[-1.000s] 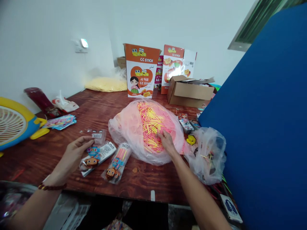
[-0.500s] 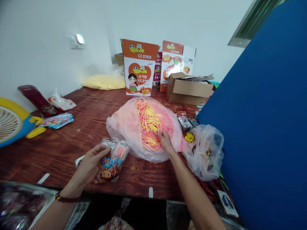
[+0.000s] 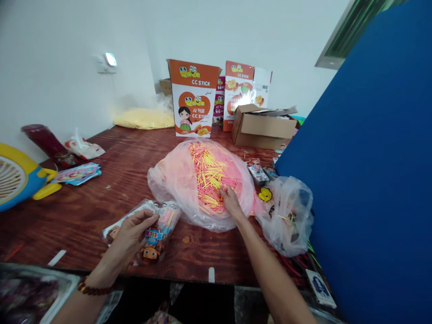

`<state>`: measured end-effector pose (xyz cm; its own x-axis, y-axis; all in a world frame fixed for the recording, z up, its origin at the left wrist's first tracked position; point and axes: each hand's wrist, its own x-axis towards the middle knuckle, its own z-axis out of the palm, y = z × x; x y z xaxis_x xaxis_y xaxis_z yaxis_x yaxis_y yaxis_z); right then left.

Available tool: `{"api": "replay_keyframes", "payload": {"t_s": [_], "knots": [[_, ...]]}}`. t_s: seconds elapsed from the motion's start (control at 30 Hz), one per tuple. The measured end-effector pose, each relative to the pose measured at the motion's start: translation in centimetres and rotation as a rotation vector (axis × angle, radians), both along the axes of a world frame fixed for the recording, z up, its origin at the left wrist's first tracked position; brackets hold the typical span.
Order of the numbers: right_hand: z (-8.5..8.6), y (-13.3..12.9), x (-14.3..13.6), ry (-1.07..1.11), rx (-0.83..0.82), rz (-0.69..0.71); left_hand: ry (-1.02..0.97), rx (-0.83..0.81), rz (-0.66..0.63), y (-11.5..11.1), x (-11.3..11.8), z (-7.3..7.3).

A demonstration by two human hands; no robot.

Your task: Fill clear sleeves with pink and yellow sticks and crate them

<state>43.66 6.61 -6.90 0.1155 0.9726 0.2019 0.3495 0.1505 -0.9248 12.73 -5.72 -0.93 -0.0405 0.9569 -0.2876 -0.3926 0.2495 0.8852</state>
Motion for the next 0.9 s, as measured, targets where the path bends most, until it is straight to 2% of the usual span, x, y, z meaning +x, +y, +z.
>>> {"api": "replay_keyframes", "payload": {"t_s": [0.1,0.27,0.4,0.53,0.7,0.9], "knots": [[0.3,0.8,0.3,-0.101,-0.021,0.003,0.026,-0.005,-0.001,-0.1,-0.3,-0.3],[1.0,2.1,-0.2,-0.394,-0.098,0.113,0.051,-0.023,0.045,-0.4,-1.2,-0.7],[1.0,2.1,-1.4,-0.631,-0.121,0.18,0.054,-0.039,0.026,-0.5,-1.7,-1.3],[0.5,1.6,-2.9,-0.766,-0.139,0.204,0.022,-0.053,0.019,-0.6,-1.7,-1.5],[0.3,1.7,-3.5,-0.714,-0.141,0.174,0.023,-0.077,0.019,-0.8,-2.0,-1.4],[1.1,1.6,-1.2,-0.33,-0.094,0.122,0.021,-0.114,0.054,-1.0,-2.4,-1.5]]}}
